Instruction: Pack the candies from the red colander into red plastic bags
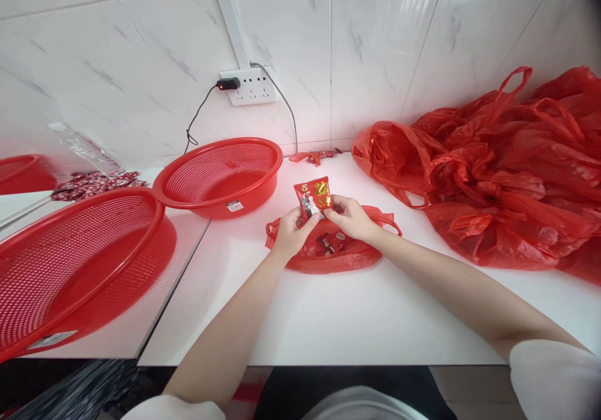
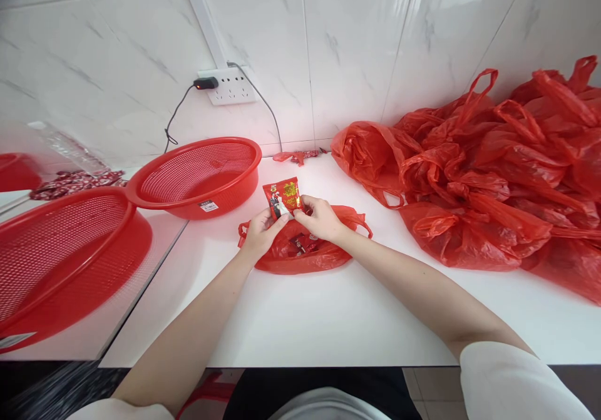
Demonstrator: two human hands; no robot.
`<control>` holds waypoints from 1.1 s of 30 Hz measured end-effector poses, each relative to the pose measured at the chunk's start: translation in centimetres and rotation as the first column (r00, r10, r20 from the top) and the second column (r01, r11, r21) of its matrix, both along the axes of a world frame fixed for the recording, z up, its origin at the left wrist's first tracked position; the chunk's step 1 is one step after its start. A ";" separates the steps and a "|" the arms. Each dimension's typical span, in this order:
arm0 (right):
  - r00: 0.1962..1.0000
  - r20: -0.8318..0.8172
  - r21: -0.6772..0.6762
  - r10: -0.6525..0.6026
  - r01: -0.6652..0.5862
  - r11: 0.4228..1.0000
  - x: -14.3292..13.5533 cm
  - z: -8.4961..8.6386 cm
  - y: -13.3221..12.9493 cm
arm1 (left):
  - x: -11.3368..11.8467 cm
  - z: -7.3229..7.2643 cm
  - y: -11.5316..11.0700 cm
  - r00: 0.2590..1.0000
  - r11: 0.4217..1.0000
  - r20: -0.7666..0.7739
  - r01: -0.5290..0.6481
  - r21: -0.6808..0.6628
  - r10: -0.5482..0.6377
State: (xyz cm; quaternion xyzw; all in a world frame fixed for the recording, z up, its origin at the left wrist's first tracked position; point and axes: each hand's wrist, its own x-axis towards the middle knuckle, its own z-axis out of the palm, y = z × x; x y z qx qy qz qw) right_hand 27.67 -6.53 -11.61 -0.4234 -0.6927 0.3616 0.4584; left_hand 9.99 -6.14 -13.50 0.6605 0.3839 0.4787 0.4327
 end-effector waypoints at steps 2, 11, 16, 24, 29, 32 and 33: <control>0.999 -0.015 0.005 0.038 -0.038 0.999 -0.1 0.1 -0.1 | 0.0 0.2 -0.2 0.999 0.999 0.025 0.034 -0.019 -0.033; 0.980 -0.136 -0.074 0.142 -0.153 0.986 -0.1 -0.5 0.1 | -0.1 0.5 -0.1 0.981 0.985 0.168 0.116 -0.124 -0.095; 0.967 -0.178 -0.084 0.181 -0.198 0.977 -0.1 -0.5 0.2 | -0.1 0.4 -0.1 0.986 0.985 0.126 0.125 -0.121 -0.110; 0.976 -0.180 -0.149 0.126 -0.153 0.977 0.2 0.1 0.1 | 0.0 0.0 0.0 0.994 0.993 0.049 0.099 -0.067 -0.096; 0.992 -0.110 -0.118 0.068 -0.081 0.990 0.2 0.1 0.0 | -0.2 -0.4 0.3 1.000 0.998 0.008 0.027 -0.051 -0.027; 0.997 -0.064 -0.089 0.037 -0.042 0.995 0.2 0.2 0.0 | -0.2 -0.3 0.4 0.999 0.998 0.033 0.025 -0.056 -0.023; 0.996 -0.080 -0.086 0.027 -0.034 0.996 0.2 0.2 0.0 | -0.2 -0.2 0.4 0.999 0.998 0.035 0.030 -0.059 -0.028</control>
